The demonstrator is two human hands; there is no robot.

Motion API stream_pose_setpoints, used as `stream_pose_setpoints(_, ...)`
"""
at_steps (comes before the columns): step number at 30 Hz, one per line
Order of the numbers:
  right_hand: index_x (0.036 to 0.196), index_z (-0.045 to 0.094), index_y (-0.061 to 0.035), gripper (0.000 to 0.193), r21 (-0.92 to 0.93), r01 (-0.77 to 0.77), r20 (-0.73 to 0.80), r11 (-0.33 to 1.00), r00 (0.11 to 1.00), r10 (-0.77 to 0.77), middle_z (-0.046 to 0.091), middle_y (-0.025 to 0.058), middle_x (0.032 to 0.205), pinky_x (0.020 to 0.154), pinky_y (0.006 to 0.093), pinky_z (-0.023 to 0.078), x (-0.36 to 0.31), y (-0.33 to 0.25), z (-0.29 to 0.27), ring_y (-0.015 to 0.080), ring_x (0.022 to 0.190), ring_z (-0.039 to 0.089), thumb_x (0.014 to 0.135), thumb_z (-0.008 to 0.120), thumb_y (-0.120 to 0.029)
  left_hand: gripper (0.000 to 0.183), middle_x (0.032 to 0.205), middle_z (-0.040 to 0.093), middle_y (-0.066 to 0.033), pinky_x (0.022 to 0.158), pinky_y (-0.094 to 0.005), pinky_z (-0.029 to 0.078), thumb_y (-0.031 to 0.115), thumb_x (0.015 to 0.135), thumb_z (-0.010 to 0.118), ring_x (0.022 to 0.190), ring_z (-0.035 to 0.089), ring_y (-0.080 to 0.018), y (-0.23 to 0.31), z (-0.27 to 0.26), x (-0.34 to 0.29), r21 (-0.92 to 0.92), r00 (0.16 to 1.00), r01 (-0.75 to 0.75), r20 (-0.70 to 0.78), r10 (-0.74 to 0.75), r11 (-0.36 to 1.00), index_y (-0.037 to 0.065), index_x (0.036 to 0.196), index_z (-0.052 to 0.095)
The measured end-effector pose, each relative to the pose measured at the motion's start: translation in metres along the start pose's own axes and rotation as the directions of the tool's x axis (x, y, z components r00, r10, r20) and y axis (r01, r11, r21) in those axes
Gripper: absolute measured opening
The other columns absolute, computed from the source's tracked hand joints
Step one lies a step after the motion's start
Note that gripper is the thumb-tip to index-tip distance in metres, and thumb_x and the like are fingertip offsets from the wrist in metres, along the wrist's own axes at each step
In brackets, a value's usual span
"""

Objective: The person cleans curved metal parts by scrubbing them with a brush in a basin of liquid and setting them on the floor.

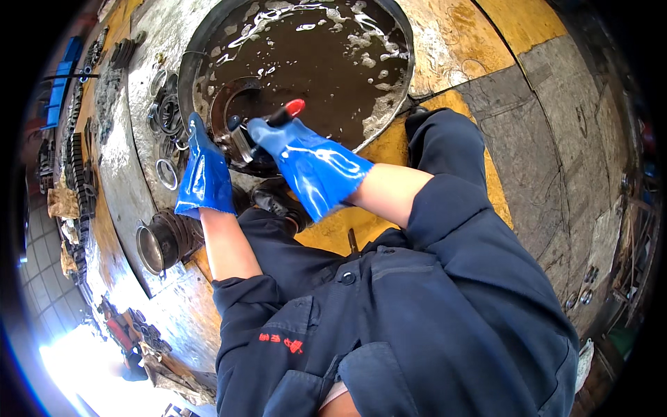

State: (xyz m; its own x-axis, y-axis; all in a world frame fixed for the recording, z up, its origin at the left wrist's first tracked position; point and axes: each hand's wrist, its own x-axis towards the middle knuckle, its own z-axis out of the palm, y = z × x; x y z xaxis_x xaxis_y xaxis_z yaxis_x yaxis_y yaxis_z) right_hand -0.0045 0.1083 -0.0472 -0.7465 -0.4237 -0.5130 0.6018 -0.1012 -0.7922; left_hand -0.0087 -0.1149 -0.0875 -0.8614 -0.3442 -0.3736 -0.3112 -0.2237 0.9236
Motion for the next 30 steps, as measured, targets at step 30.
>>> stream_pose_setpoints(30,0.138,0.066,-0.0141,0.039,-0.754,0.580,0.653,-0.307,0.612,-0.446,0.075,0.0163,0.110,0.086,0.0450,0.062,0.061,-0.057,-0.029,0.0328,0.090,0.075,0.108,0.057,-0.037,0.080,0.138,0.068,-0.0201,0.099,-0.0496,0.059,0.069,0.103,0.053,0.113,0.071,-0.0383,0.008,-0.006,-0.030,0.040,0.996,-0.004,-0.089,0.007,0.999,0.007,0.152,0.053)
